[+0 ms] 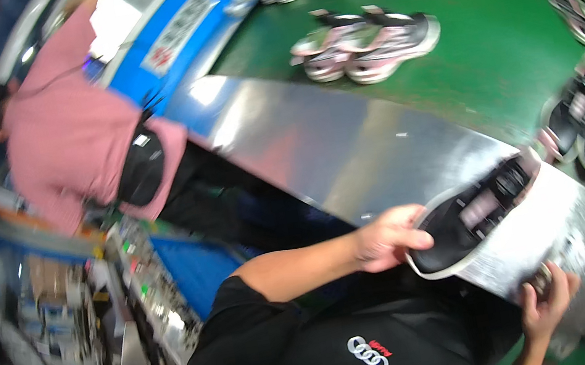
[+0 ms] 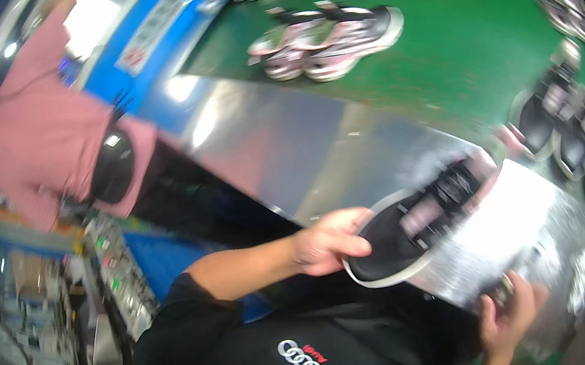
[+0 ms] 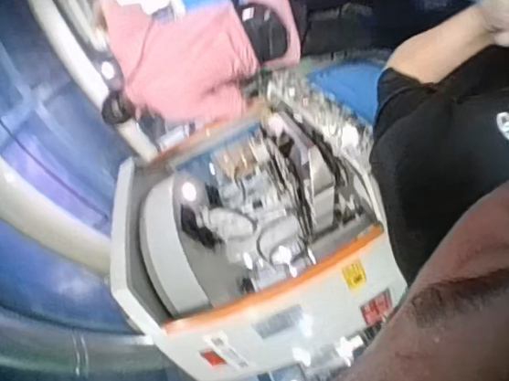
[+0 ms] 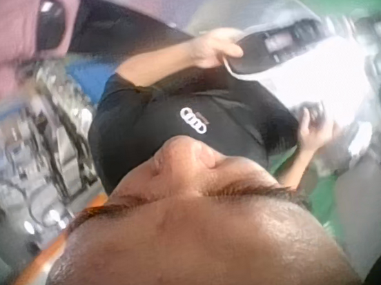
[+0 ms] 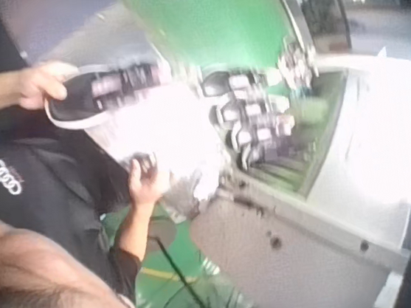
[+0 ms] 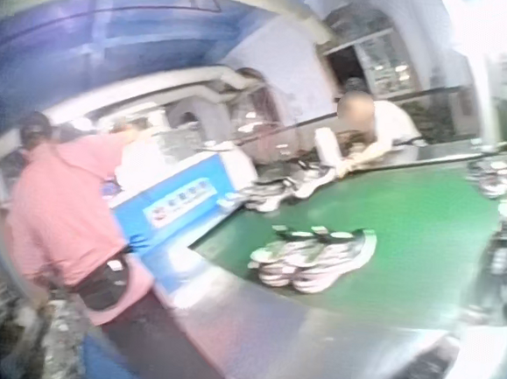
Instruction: The person takes shoes one by one from the conveyor belt, applies liquid adhesive along the sole seams using a syringe, and places the shoes back onto the conveyor.
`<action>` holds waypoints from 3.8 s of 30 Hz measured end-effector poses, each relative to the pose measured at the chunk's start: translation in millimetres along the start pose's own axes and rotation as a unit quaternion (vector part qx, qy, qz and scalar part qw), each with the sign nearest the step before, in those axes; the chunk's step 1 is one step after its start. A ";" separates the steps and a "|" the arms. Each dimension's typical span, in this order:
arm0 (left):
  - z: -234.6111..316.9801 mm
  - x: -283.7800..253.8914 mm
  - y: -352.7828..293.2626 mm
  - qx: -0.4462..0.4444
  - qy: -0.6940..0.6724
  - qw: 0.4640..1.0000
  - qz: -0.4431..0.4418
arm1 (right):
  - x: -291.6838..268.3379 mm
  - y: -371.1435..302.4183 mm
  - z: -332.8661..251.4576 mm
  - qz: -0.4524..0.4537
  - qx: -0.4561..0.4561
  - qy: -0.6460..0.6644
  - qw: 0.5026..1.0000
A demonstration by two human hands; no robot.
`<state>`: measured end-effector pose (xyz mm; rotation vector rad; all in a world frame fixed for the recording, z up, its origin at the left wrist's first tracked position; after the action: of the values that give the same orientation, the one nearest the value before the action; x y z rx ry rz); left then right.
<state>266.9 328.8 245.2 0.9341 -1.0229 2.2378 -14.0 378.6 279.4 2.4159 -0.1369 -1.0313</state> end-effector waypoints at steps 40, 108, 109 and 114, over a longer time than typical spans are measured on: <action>286.6 -100.4 63.5 0.377 0.456 0.740 0.319 | -7.4 25.4 -23.9 0.031 -0.032 -0.063 0.997; 134.2 61.3 46.2 0.245 0.089 0.961 -0.095 | -45.5 -5.1 -48.2 -0.018 0.266 0.411 0.872; 131.4 60.0 46.0 0.226 0.091 0.963 -0.114 | -46.0 1.4 -58.8 -0.023 0.239 0.415 0.877; 119.6 53.1 45.3 0.174 0.077 0.973 -0.131 | -38.7 45.4 -91.4 -0.035 0.083 0.473 0.876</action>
<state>247.5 215.7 322.7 0.9544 -0.4160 2.2553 27.2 387.7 380.0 2.8054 0.2131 0.2381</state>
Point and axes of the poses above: each hand's wrist, its own y-axis towards the middle knuckle, its own x-axis out of the palm, z = x × y, the point moved 9 cm from there along y, towards the middle knuckle, and after that the axes turned 10 degrees about -x, right-handed, at the moved point
